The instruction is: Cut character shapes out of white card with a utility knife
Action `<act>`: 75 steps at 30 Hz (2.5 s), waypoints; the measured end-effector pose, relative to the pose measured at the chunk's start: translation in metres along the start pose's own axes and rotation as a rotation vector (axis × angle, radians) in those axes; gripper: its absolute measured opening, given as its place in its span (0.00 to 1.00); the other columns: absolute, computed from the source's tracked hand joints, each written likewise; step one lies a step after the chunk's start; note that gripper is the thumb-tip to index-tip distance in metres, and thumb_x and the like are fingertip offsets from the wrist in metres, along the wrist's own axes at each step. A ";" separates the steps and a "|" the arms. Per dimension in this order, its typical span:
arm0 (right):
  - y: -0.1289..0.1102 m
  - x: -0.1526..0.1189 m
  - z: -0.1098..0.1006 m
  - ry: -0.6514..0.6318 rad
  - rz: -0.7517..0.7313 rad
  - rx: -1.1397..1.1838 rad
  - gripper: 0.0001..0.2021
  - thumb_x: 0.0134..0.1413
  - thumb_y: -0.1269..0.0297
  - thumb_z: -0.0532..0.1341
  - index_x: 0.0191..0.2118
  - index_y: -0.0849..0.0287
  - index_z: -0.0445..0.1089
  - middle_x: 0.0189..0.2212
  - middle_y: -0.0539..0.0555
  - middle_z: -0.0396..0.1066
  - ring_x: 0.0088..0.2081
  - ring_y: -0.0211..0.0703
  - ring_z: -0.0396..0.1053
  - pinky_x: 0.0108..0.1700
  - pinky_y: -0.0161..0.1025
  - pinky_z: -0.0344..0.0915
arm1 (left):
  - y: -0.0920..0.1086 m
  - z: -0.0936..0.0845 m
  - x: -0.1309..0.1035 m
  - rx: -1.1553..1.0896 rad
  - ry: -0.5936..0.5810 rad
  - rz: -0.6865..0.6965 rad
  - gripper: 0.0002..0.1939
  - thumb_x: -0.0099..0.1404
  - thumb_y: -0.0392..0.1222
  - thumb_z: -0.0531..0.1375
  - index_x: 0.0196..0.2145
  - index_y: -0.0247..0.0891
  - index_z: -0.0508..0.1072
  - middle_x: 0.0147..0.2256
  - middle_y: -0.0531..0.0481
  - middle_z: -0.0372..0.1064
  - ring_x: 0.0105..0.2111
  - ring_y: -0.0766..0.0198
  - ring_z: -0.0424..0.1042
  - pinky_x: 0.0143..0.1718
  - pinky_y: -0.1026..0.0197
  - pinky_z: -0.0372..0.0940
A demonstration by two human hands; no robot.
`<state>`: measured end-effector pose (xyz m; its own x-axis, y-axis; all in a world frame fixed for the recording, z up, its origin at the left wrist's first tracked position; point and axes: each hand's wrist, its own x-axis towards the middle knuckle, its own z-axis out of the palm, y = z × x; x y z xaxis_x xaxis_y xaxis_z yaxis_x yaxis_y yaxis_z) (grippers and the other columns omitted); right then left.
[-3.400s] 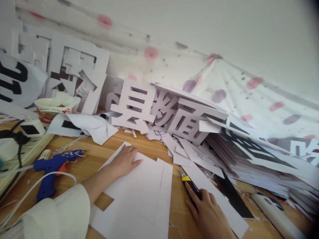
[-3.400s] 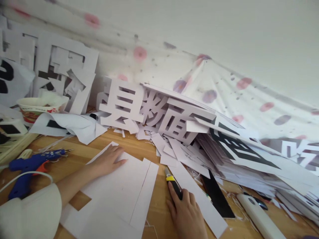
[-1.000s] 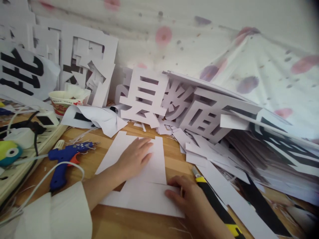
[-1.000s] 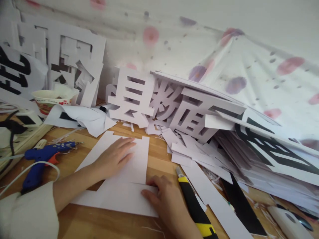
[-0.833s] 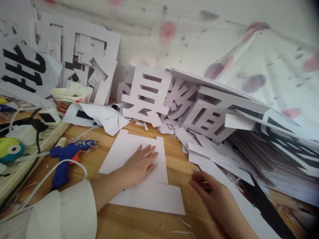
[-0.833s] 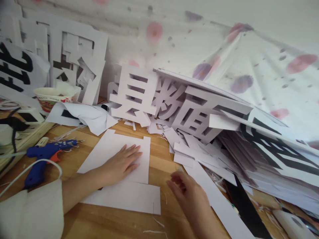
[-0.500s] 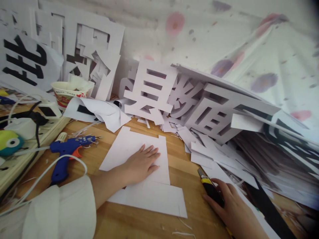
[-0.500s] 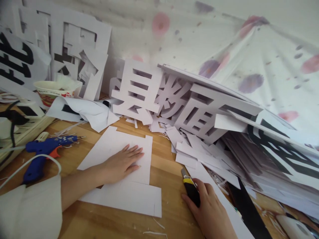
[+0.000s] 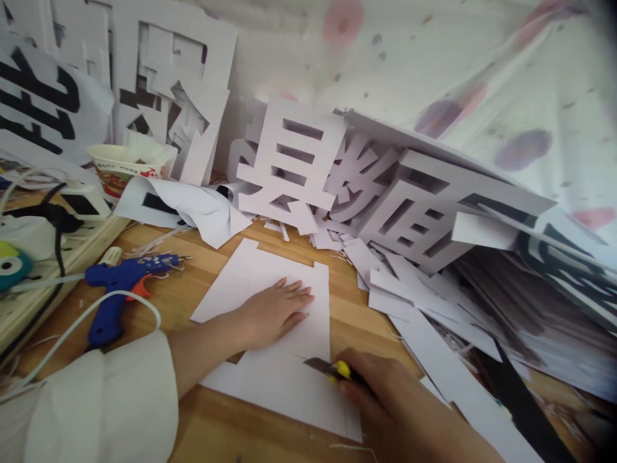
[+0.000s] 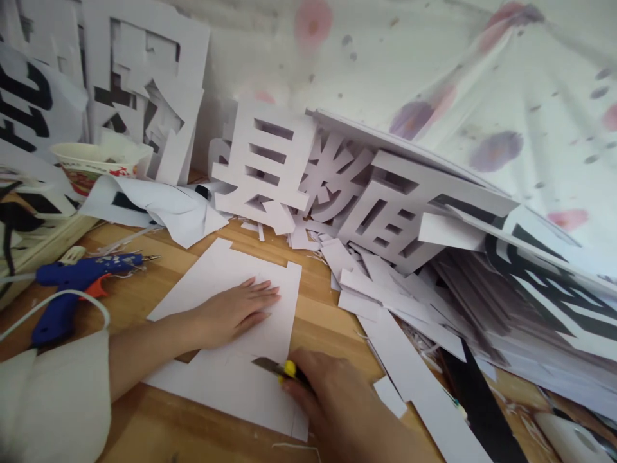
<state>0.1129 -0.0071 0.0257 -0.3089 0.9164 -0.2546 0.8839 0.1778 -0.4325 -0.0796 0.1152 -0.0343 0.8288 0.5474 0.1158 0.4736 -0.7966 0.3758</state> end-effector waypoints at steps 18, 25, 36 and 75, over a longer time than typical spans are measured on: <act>-0.021 0.027 0.026 0.113 -0.286 -0.467 0.07 0.52 0.68 0.59 0.27 0.56 0.60 0.21 0.47 0.66 0.21 0.40 0.64 0.21 0.38 0.48 | -0.002 0.012 0.000 0.180 -0.007 0.029 0.26 0.70 0.50 0.40 0.60 0.33 0.53 0.62 0.44 0.44 0.62 0.57 0.41 0.61 0.53 0.37; -0.022 0.027 0.026 0.101 -0.317 -0.476 0.07 0.53 0.68 0.59 0.27 0.55 0.60 0.22 0.47 0.66 0.22 0.41 0.65 0.21 0.39 0.47 | 0.000 0.011 0.000 0.185 -0.016 0.026 0.26 0.70 0.50 0.41 0.60 0.33 0.53 0.62 0.44 0.45 0.62 0.56 0.42 0.61 0.52 0.37; -0.021 0.026 0.029 0.106 -0.326 -0.471 0.07 0.54 0.67 0.58 0.27 0.55 0.59 0.22 0.46 0.66 0.23 0.41 0.65 0.21 0.39 0.48 | -0.001 0.013 0.000 0.199 -0.006 0.025 0.26 0.70 0.50 0.40 0.60 0.33 0.53 0.62 0.44 0.45 0.62 0.57 0.42 0.61 0.52 0.38; -0.022 0.028 0.029 0.080 -0.303 -0.490 0.07 0.54 0.68 0.57 0.27 0.55 0.59 0.22 0.47 0.67 0.24 0.41 0.65 0.22 0.39 0.48 | -0.002 0.013 0.000 0.177 -0.006 0.027 0.26 0.70 0.51 0.40 0.59 0.34 0.53 0.62 0.45 0.45 0.62 0.58 0.41 0.61 0.54 0.36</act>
<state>0.0742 0.0045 0.0027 -0.5626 0.8197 -0.1077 0.8256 0.5639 -0.0206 -0.0768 0.1133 -0.0470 0.8435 0.5241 0.1175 0.4957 -0.8439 0.2051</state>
